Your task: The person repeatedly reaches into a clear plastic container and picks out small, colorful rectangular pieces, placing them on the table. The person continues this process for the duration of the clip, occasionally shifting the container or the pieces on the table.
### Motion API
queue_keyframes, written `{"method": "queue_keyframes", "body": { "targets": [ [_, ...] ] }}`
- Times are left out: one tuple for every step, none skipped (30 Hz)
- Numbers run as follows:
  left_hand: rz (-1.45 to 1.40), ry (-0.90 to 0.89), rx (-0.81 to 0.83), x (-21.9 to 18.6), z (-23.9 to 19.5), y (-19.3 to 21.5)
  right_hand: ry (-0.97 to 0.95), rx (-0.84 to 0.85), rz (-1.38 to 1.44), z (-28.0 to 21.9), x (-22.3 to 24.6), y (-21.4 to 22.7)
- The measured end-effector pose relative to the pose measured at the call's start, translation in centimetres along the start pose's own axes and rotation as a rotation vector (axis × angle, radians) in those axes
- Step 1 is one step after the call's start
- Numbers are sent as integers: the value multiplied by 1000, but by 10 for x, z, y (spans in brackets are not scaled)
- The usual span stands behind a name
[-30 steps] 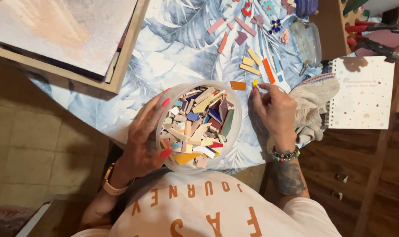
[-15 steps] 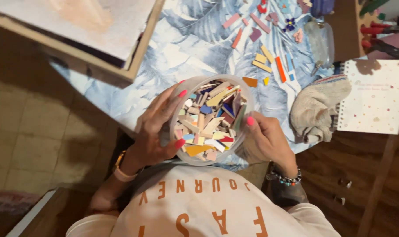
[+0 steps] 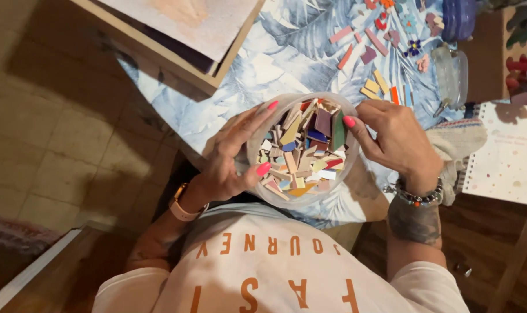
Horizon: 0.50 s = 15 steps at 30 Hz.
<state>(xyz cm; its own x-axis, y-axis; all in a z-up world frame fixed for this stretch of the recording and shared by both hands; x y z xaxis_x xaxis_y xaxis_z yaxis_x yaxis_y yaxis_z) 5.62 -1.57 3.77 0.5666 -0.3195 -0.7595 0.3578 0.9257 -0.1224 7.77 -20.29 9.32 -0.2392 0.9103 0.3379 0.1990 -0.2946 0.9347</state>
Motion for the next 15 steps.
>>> {"method": "queue_keyframes", "body": {
  "targets": [
    [7,-2,-6,-4,2,5,9,2,-1,2,5,4],
    [70,11,90,-6,3,3,-2,-29,-78,4,9,9],
    [129,29,184,-8,3,1,-17,-56,-155,5,13,14],
    [133,33,177,-6,1,1,-10,-50,-155,6,18,15],
    [145,23,172,-4,-1,0,70,-106,-139,5,29,20],
    [156,13,167,-3,-2,-1,150,-162,-123,2,39,25],
    [156,9,159,-3,-1,0,155,-159,-130,2,47,24],
    [166,-8,155,-5,0,1,188,-125,-159,2,57,20],
    [179,-25,145,-6,0,2,226,-87,-190,1,68,16],
    [181,-28,130,-8,1,3,237,-81,-199,2,75,17],
    [166,-8,137,-8,1,3,182,-98,-255,6,79,17],
    [150,12,144,-8,0,4,128,-116,-311,10,82,19],
    [161,12,132,-8,-2,5,144,-113,-310,11,82,18],
    [162,10,127,-7,-3,4,124,-87,-295,13,79,16],
    [158,2,133,-6,-3,4,94,-68,-283,15,76,15]
  ]
}}
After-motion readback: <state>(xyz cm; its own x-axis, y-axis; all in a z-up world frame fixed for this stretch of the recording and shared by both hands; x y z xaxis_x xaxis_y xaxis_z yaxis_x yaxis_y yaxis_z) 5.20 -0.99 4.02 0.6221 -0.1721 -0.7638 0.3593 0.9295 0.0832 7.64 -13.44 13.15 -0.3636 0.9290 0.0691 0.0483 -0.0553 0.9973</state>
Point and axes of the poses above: each hand's wrist, its own z-axis towards the middle knuckle, its own y-axis out of the back of the hand, x = y × z, the point moved 7 cm from there along z, towards the middle knuckle, and after that the axes turned 14 degrees about -y, right-handed, at the moved point
